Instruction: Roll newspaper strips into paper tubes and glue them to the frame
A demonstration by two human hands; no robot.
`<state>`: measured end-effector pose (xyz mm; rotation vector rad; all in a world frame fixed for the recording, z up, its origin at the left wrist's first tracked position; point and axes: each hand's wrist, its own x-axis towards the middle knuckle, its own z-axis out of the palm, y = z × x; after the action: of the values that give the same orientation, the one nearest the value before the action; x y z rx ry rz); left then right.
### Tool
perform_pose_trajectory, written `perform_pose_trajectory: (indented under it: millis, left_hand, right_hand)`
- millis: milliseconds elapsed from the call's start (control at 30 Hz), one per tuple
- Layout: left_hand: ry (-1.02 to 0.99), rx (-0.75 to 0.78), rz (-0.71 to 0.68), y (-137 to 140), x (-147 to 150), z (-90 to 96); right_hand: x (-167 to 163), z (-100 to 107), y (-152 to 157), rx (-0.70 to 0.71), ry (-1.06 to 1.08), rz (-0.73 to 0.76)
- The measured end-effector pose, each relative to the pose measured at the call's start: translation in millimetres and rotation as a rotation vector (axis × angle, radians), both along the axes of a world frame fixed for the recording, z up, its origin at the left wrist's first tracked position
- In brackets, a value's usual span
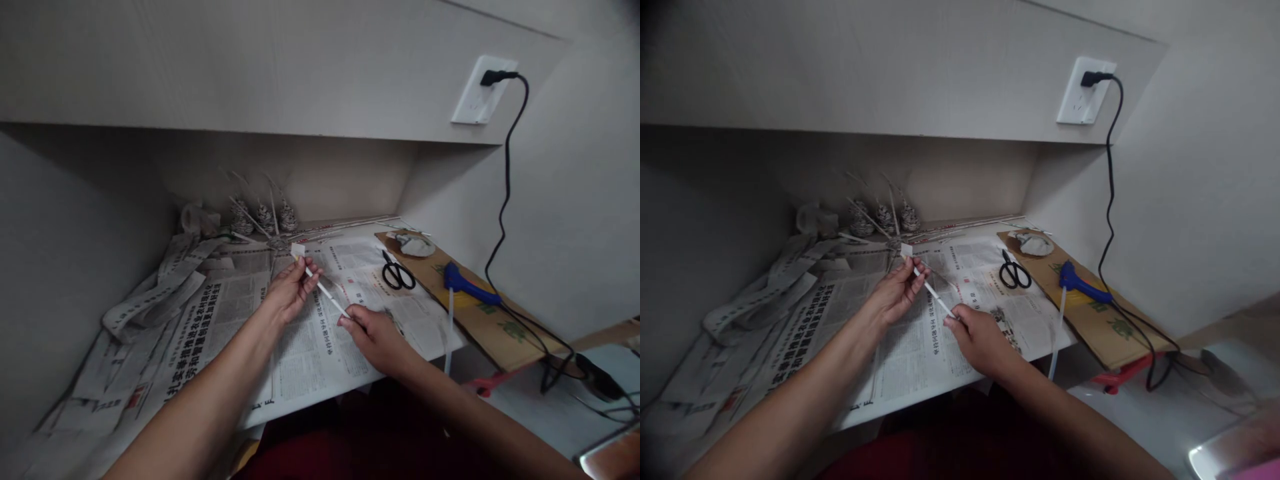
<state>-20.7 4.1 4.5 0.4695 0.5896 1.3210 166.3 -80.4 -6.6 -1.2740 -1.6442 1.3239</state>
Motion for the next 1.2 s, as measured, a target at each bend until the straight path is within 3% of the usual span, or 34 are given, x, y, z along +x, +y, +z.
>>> perform_pose_trajectory:
  millis: [67,167,200,367,467,533,667,700,733,867,1000,1033,1133,1200]
  left_hand:
    - [-0.001,-0.011,0.001,-0.1,-0.1,0.7]
    - [-0.002,-0.026,-0.016,-1.1,-0.1,2.7]
    - [0.002,-0.028,-0.019,-1.4,-0.1,3.3]
    - [0.033,-0.013,-0.024,-2.3,-0.3,4.1]
    - [0.041,0.004,-0.041,-2.5,-0.6,3.2]
    - [0.047,0.003,-0.039,-2.4,-0.7,2.6]
    - [0.063,-0.001,-0.027,-1.8,-0.9,2.1]
    - [0.066,0.001,-0.032,-1.8,-1.0,2.1]
    - [0.066,0.004,-0.039,-1.9,-1.0,2.2]
    - [0.062,0.008,-0.047,-3.2,-0.6,2.5]
    - [0.068,0.002,-0.046,-4.0,-0.5,2.4]
    - [0.063,0.005,-0.053,-3.9,-0.8,2.5]
    - [0.027,0.020,-0.069,-3.1,-2.1,3.0]
    - [0.014,0.025,-0.055,-2.4,-2.6,3.5]
  right_hand:
    - [-0.1,-1.5,0.1,-0.049,0.046,0.016]
    - [0.7,-5.3,0.7,-0.381,0.278,0.193]
    - [0.7,-5.9,1.1,-0.422,0.315,0.222]
    - [-2.7,-2.9,3.3,-0.166,0.174,0.075]
    - [-3.4,-1.6,4.2,-0.374,0.317,0.192]
    - [-3.2,-2.5,4.3,-0.415,0.318,0.227]
    - [-3.7,-6.0,3.7,-0.022,0.042,0.014]
    - [-3.6,-6.8,3.6,0.012,0.029,-0.005]
    - [-3.5,-7.5,3.7,-0.022,0.063,0.009]
    - [-2.9,-7.8,4.4,-0.373,0.321,0.175]
    - [-5.2,-4.7,5.1,-0.191,0.207,0.076]
    - [-5.8,-4.0,5.5,-0.199,0.225,0.082]
    - [-6.7,-2.5,7.1,-0.406,0.414,0.209]
    - [-7.1,-1.5,7.9,-0.417,0.393,0.222]
